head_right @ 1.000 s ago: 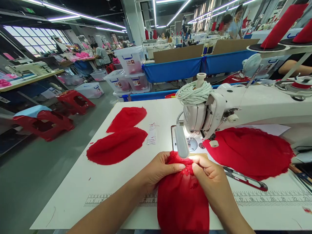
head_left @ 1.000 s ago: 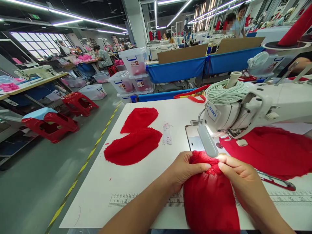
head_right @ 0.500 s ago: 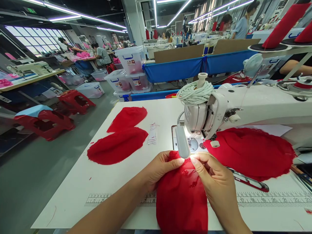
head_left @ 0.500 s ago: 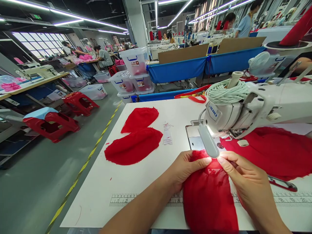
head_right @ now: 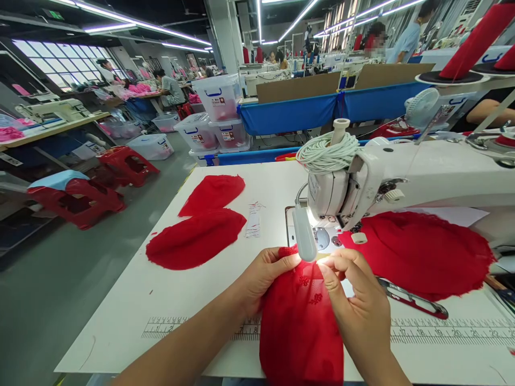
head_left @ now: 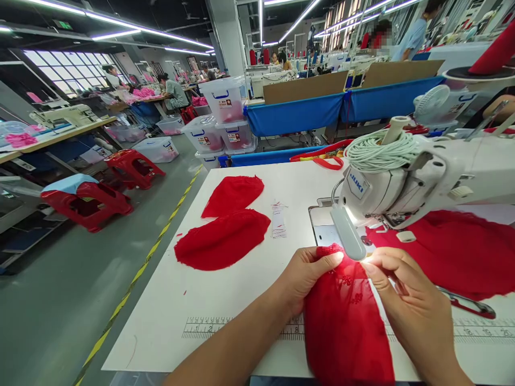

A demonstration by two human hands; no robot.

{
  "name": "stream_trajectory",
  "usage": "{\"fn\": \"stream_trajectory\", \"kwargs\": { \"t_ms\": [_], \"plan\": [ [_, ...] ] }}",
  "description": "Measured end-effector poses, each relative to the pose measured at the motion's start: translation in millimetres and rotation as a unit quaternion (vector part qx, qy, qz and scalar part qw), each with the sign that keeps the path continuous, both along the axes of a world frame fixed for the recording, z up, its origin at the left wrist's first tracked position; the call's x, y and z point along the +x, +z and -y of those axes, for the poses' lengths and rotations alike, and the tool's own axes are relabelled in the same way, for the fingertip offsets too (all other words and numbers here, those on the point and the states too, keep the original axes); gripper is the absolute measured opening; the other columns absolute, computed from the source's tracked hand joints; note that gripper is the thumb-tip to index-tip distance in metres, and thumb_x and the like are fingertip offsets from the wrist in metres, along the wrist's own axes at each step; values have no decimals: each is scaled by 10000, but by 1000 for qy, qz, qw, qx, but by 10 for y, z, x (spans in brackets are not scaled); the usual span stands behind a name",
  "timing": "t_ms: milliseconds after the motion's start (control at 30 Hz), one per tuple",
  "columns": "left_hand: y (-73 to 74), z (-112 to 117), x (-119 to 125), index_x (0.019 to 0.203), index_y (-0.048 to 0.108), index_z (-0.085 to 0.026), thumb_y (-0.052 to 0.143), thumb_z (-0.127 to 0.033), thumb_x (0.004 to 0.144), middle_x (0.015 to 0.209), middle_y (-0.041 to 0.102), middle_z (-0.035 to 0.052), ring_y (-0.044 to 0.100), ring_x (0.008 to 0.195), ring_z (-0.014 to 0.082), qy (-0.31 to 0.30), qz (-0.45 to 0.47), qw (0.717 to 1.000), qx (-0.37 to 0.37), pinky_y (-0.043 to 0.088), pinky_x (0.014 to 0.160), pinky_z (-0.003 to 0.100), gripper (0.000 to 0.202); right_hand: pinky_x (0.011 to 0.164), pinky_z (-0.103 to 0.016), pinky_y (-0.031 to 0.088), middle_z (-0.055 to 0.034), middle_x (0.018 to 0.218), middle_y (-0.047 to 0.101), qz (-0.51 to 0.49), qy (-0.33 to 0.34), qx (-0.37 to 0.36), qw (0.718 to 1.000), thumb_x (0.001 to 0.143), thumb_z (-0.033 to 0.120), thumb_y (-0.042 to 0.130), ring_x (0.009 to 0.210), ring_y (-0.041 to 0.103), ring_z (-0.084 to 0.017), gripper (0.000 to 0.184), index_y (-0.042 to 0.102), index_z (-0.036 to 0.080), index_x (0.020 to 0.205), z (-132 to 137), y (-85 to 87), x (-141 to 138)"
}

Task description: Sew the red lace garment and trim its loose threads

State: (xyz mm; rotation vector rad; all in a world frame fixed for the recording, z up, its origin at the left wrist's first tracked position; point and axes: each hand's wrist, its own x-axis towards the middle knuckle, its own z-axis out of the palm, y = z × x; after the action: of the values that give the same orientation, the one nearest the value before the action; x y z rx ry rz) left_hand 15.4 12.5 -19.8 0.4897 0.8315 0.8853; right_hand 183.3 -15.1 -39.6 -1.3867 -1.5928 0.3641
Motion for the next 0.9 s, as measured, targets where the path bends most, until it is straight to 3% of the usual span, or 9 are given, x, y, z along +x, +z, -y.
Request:
{"fn": "stream_trajectory", "kwargs": {
  "t_ms": [100,167,300,467,600,767,900],
  "plan": [
    [9,20,9,653,687,-129,923,-427,558,629,645,-5,558,594,84,-7,-17,999,36,437,614,212,391,621,-223,464,31,867,653,28,-26,18,999,906,404,624,674,598,-125,124,652,286,886,-16,41,-28],
    [10,32,12,651,693,-127,897,-412,615,629,642,-6,550,600,83,-15,-28,997,69,422,618,214,352,576,-208,469,39,793,653,39,-10,4,999,893,376,626,611,589,-118,110,653,273,865,-30,69,-37],
    [-6,38,6,652,699,-124,881,-410,637,627,623,-13,524,607,83,-16,-44,994,95,399,621,221,339,604,-190,508,31,797,704,31,16,-34,999,896,306,551,685,660,-136,158,672,261,804,-52,101,-41],
    [-13,30,1,695,718,-122,863,-414,661,671,642,12,542,640,108,-18,-50,995,87,408,653,248,327,628,-218,541,-1,846,730,-19,16,-79,997,874,400,576,706,691,-162,184,680,255,827,-62,87,-61],
    [-15,30,3,659,703,-129,849,-423,676,620,590,-10,492,615,100,-4,-71,993,99,379,631,251,328,577,-229,525,13,764,713,-33,-58,-90,994,848,431,615,632,660,-161,179,670,270,903,-37,76,-36],
    [-1,43,17,566,626,-142,811,-402,720,579,510,-39,428,600,91,6,-100,984,148,335,600,246,354,566,-235,491,-1,818,714,-48,14,-137,989,853,493,611,699,647,-177,249,685,260,809,21,99,-13],
    [25,51,23,552,596,-155,763,-373,764,578,481,-45,398,591,92,1,-122,976,180,324,583,249,347,601,-237,466,22,734,674,-121,-16,-194,973,821,545,630,656,599,-162,291,687,259,818,27,131,-100]
  ]
}}
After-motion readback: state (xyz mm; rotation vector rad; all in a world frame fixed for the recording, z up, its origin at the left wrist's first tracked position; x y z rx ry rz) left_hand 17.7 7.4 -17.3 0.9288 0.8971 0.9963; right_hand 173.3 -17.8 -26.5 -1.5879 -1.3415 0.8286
